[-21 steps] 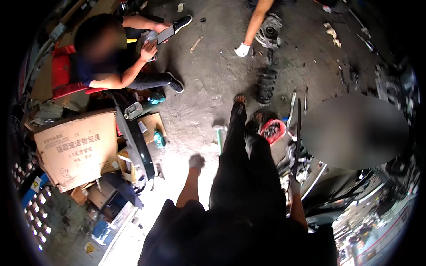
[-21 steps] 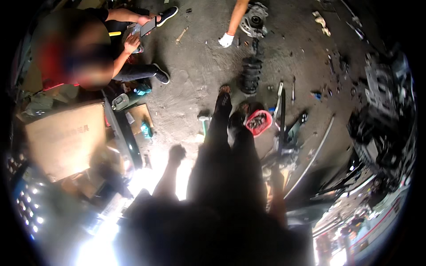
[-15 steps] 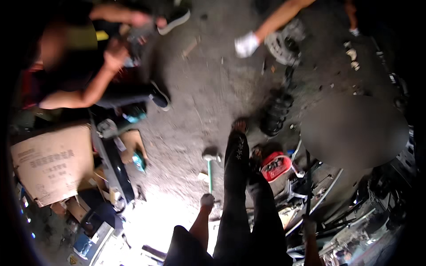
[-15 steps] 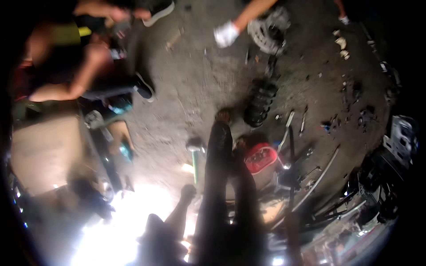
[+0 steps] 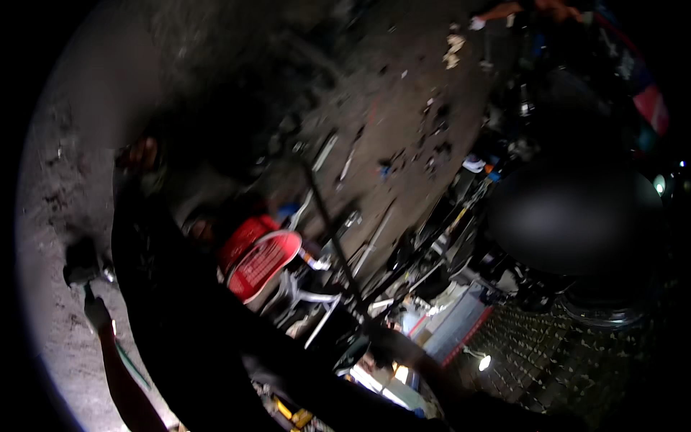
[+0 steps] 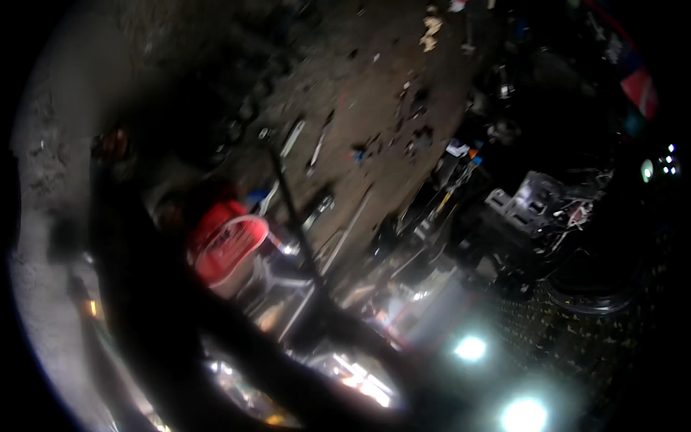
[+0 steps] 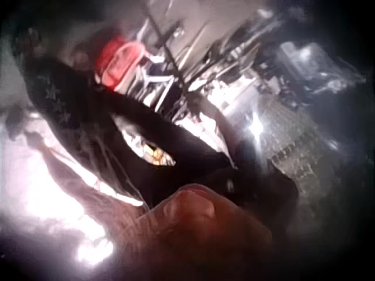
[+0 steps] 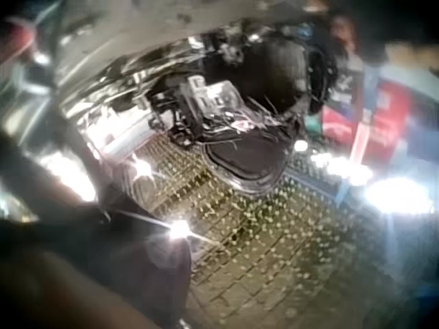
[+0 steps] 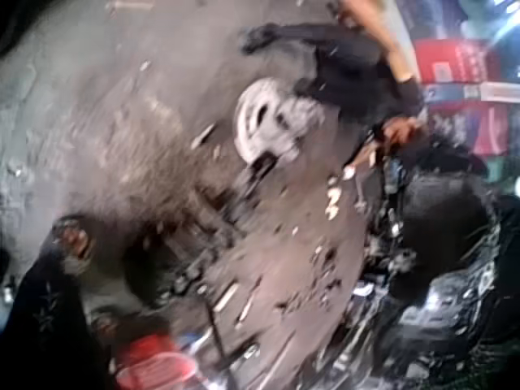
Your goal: The person works on a car suspension assembly, specifically a strut and brake disc. They use a hammer to strike the assembly and a cloth to wipe the brake disc. Another person assists by holding the assembly and using a tool.
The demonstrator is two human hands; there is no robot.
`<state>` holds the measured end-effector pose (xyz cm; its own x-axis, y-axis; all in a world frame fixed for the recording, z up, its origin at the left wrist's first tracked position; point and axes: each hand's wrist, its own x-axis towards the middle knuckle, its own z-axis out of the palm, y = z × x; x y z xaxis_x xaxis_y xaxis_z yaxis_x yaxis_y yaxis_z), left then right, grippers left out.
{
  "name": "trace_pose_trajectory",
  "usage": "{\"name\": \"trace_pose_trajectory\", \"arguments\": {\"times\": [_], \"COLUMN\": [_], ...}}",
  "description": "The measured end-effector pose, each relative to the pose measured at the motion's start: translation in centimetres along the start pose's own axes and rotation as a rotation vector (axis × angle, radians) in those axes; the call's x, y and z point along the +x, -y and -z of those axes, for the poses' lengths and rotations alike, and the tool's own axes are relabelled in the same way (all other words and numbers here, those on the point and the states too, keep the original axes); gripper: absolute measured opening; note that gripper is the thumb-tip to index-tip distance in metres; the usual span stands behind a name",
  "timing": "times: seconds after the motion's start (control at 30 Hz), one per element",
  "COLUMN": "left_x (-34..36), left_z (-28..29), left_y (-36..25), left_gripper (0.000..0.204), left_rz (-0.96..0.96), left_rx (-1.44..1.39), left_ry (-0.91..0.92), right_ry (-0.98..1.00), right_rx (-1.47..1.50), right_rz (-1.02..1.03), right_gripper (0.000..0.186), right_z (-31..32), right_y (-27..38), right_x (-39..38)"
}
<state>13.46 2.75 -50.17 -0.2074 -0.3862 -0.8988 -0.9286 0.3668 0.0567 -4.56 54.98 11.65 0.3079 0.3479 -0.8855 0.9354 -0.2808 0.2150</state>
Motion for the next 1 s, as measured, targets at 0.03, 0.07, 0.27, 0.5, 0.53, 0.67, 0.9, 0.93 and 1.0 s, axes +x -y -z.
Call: {"name": "trace_pose_trajectory", "arguments": {"times": [0.03,0.07,0.27,0.5,0.53,0.67,0.9,0.93,1.0], "left_x": [-1.3,-2.1,-8.3,-21.3,-23.2,-28.3,-38.2,-38.0,-38.5], "left_z": [2.9,5.1,16.2,23.7,24.3,25.2,23.1,23.1,22.3], "left_y": [-0.1,-2.1,-7.4,-21.3,-23.9,-37.7,-56.8,-58.4,-62.3], "left_gripper": [0.036,0.036,0.034,0.028,0.024,0.012,0.007,0.007,0.008], "left_rz": [0.017,-0.005,0.041,0.156,0.157,0.121,-0.066,-0.036,0.039], "left_rx": [-0.04,-0.054,-0.206,-0.37,-0.385,-0.445,-0.591,-0.61,-0.651], "left_ry": [-0.014,-0.01,0.095,0.403,0.434,0.507,0.695,0.731,0.809], "right_ry": [0.048,0.08,0.543,0.185,0.637,0.588,0.616,0.63,0.669], "right_rx": [0.037,0.075,0.42,0.453,0.875,0.876,1.024,1.045,1.023], "right_rz": [0.005,0.021,0.08,0.259,0.273,0.212,0.088,0.095,0.146], "right_gripper": [0.027,0.028,0.036,0.011,0.01,0.01,0.017,0.017,0.015], "right_z": [0.5,0.8,-4.7,-4.4,-4.1,-4.6,-6.4,-6.1,-5.3], "right_y": [0.4,-0.3,5.9,12.4,12.0,12.0,17.9,18.1,17.8], "right_x": [-1.8,-2.5,-3.1,-6.1,-5.1,-3.5,-5.6,-5.5,-3.2]}}
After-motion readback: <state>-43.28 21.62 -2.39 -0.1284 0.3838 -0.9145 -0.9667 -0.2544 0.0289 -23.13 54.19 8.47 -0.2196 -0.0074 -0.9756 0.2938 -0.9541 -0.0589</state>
